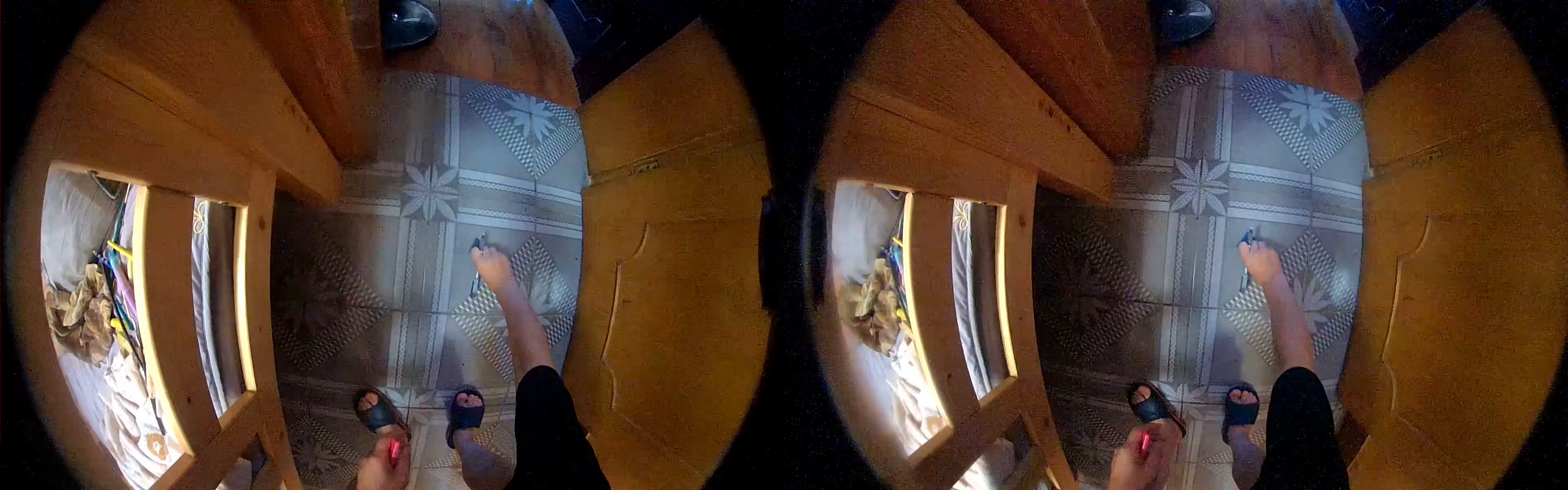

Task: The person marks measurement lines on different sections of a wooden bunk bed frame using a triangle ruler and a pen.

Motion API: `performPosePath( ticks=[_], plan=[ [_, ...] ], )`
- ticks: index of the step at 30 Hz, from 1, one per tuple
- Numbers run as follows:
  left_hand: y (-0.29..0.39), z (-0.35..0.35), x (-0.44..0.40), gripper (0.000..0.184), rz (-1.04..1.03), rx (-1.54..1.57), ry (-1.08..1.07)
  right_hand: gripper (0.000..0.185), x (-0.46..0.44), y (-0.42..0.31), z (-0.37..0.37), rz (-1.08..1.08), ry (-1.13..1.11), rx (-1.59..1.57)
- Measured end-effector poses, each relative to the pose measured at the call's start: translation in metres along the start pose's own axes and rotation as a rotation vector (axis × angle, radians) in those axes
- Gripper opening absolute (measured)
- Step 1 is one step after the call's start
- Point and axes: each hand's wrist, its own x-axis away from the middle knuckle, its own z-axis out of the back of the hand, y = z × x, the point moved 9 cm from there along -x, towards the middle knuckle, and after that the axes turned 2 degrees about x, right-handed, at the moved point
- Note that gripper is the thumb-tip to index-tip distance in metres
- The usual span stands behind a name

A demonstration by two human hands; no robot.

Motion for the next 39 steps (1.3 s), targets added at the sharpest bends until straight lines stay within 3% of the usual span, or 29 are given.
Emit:
performPosePath(
  ticks=[1,3,4,5,6,7,9,11,15,17,19,20,21,22,23,26,28,32,35,37,39],
  plan=[
    [-0.014,-0.007,0.002,0.043,0.084,0.053,-0.016,0.010,0.005,-0.003,0.005,0.000,-0.005,0.001],
    [-0.020,-0.017,0.005,0.050,0.179,0.114,-0.038,0.012,0.023,0.016,0.029,-0.347,0.188,-0.202],
    [0.000,-0.014,-0.001,0.038,0.105,-0.078,-0.008,0.012,0.027,0.009,0.034,-0.343,0.181,-0.197],
    [0.016,-0.012,0.000,0.027,0.032,-0.270,0.024,0.017,0.040,0.015,0.040,-0.542,0.250,-0.460],
    [0.007,-0.021,0.001,0.027,0.034,-0.262,0.023,0.022,0.057,0.019,0.045,-0.739,0.322,-0.723],
    [-0.006,-0.035,-0.002,0.026,-0.039,-0.263,0.057,0.022,0.066,0.007,0.064,-0.733,0.320,-0.720],
    [-0.035,-0.067,-0.005,0.025,-0.117,-0.252,0.110,0.030,0.088,-0.022,0.096,-0.742,0.403,-1.663],
    [-0.072,-0.098,0.005,0.028,0.072,0.375,0.122,0.028,0.115,-0.054,0.185,-0.554,0.295,-1.514],
    [-0.035,-0.083,0.110,0.025,0.293,0.719,0.205,0.023,0.208,-0.105,0.307,-0.269,-0.109,-1.063],
    [-0.014,-0.080,0.160,0.029,0.359,0.993,0.062,0.018,0.256,-0.138,0.359,0.003,-0.217,-0.873],
    [0.022,-0.063,0.222,0.049,0.360,1.248,-0.026,0.014,0.310,-0.179,0.410,0.323,-0.273,-0.714],
    [0.040,-0.052,0.254,0.053,0.309,1.306,-0.081,0.014,0.328,-0.196,0.434,0.418,-0.300,-0.720],
    [0.067,-0.013,0.303,0.055,0.302,1.096,0.044,0.012,0.347,-0.213,0.463,0.540,-0.293,-0.709],
    [0.088,-0.010,0.331,0.054,0.310,1.255,-0.064,0.011,0.375,-0.230,0.491,0.662,-0.292,-0.702],
    [0.046,-0.045,0.330,0.047,0.362,1.424,-0.047,0.011,0.398,-0.244,0.512,0.764,-0.329,-0.713],
    [-0.010,-0.064,0.380,0.025,0.379,1.156,0.056,0.012,0.442,-0.286,0.554,0.914,-0.218,-0.707],
    [-0.021,-0.049,0.416,0.013,0.304,1.217,0.146,0.013,0.467,-0.315,0.579,1.026,-0.193,-0.748],
    [-0.083,-0.051,0.504,0.005,0.299,1.194,0.356,0.010,0.548,-0.375,0.599,1.129,-0.162,-0.774],
    [-0.129,-0.060,0.581,0.005,0.318,1.412,0.456,0.013,0.608,-0.422,0.615,1.200,-0.210,-0.716],
    [-0.138,-0.061,0.632,0.008,0.075,1.669,0.376,0.019,0.646,-0.456,0.639,1.261,-0.309,-0.819],
    [-0.190,-0.074,0.665,0.009,0.061,1.622,0.533,0.022,0.682,-0.490,0.649,1.324,-0.382,-0.788]
  ],
)
